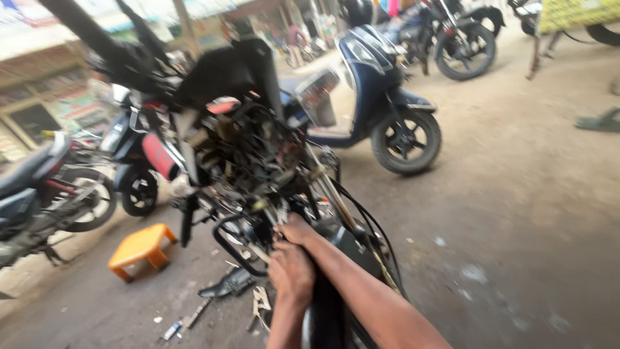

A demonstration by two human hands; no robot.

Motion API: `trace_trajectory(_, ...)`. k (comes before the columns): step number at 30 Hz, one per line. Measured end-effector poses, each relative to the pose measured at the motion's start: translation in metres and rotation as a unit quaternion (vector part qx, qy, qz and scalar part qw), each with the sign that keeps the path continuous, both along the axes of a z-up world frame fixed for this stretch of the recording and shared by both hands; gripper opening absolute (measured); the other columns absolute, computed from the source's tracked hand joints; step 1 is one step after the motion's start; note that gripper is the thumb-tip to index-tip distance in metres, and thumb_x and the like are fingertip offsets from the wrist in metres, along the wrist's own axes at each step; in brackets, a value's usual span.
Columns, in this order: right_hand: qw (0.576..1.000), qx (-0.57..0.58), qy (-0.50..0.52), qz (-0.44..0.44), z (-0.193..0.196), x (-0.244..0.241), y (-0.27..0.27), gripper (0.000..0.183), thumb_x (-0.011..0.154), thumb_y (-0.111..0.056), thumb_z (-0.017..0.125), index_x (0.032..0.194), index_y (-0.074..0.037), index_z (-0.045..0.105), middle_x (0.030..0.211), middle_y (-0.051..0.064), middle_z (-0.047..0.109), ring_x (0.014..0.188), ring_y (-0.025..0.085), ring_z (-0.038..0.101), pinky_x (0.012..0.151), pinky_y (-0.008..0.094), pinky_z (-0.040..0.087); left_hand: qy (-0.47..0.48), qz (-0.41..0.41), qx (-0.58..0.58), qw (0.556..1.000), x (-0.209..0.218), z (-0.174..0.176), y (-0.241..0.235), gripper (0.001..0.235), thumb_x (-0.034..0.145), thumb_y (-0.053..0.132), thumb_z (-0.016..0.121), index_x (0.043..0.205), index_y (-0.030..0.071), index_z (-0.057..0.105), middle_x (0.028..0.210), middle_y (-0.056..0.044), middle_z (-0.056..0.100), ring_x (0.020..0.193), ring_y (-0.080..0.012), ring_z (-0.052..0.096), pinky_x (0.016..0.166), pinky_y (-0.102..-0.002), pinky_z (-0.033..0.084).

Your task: The person uses pliers to adjust components near the front fork of a motorcycle, then removes the front fender and inspects it. The person kneels on the floor throughout the task.

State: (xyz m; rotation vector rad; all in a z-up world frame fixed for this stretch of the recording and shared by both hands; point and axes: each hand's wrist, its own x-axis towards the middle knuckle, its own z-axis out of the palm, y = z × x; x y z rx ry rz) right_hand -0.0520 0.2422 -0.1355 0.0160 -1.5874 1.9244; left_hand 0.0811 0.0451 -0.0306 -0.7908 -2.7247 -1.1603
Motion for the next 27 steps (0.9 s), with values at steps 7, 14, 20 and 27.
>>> trace_trajectory(7, 0.954, 0.069, -0.210, -0.201, 0.029, 0.031, -0.034, 0.026, 0.077, -0.013, 0.078, 0.088, 0.004, 0.062, 0.078, 0.019, 0.075, 0.073, 0.028, 0.077, 0.067, 0.040, 0.061, 0.089, -0.058, -0.093, 0.990, -0.038, -0.030, -0.011, 0.025, 0.093, 0.021, 0.059, 0.109, 0.001, 0.059, 0.104, -0.028, 0.070, 0.094, -0.0477, 0.070, 0.081, -0.056, 0.056)
trace_trajectory(14, 0.952, 0.081, -0.226, -0.189, 0.094, 0.094, -0.082, 0.028, 0.073, -0.017, 0.086, 0.077, 0.006, 0.072, 0.073, 0.015, 0.071, 0.060, 0.022, 0.065, 0.057, 0.037, 0.052, -0.148, -0.196, 0.133, 0.960, -0.098, -0.054, -0.009, 0.015, 0.095, 0.017, 0.060, 0.082, 0.009, 0.060, 0.075, -0.019, 0.066, 0.067, -0.0335, 0.061, 0.055, -0.043, 0.044)
trace_trajectory(20, 0.975, -0.131, -0.182, -0.013, 0.108, 0.111, -0.084, 0.024, 0.079, -0.012, 0.076, 0.095, 0.001, 0.064, 0.080, 0.013, 0.068, 0.063, 0.028, 0.069, 0.052, 0.047, 0.059, -0.615, -0.314, 0.296, 0.660, -0.094, -0.041, -0.029, 0.016, 0.103, 0.023, 0.048, 0.088, 0.022, 0.052, 0.063, 0.003, 0.047, 0.043, -0.0062, 0.033, 0.036, -0.021, 0.022)
trace_trajectory(27, 0.950, -0.267, -0.110, 0.121, 0.083, 0.092, -0.050, 0.009, 0.094, -0.005, 0.059, 0.096, 0.003, 0.064, 0.087, 0.016, 0.072, 0.086, 0.029, 0.075, 0.082, 0.044, 0.065, -0.455, -0.241, 0.257, 0.818, -0.059, -0.007, -0.032, 0.031, 0.095, 0.032, 0.072, 0.113, 0.009, 0.063, 0.079, -0.012, 0.069, 0.065, -0.0248, 0.069, 0.053, -0.038, 0.058)
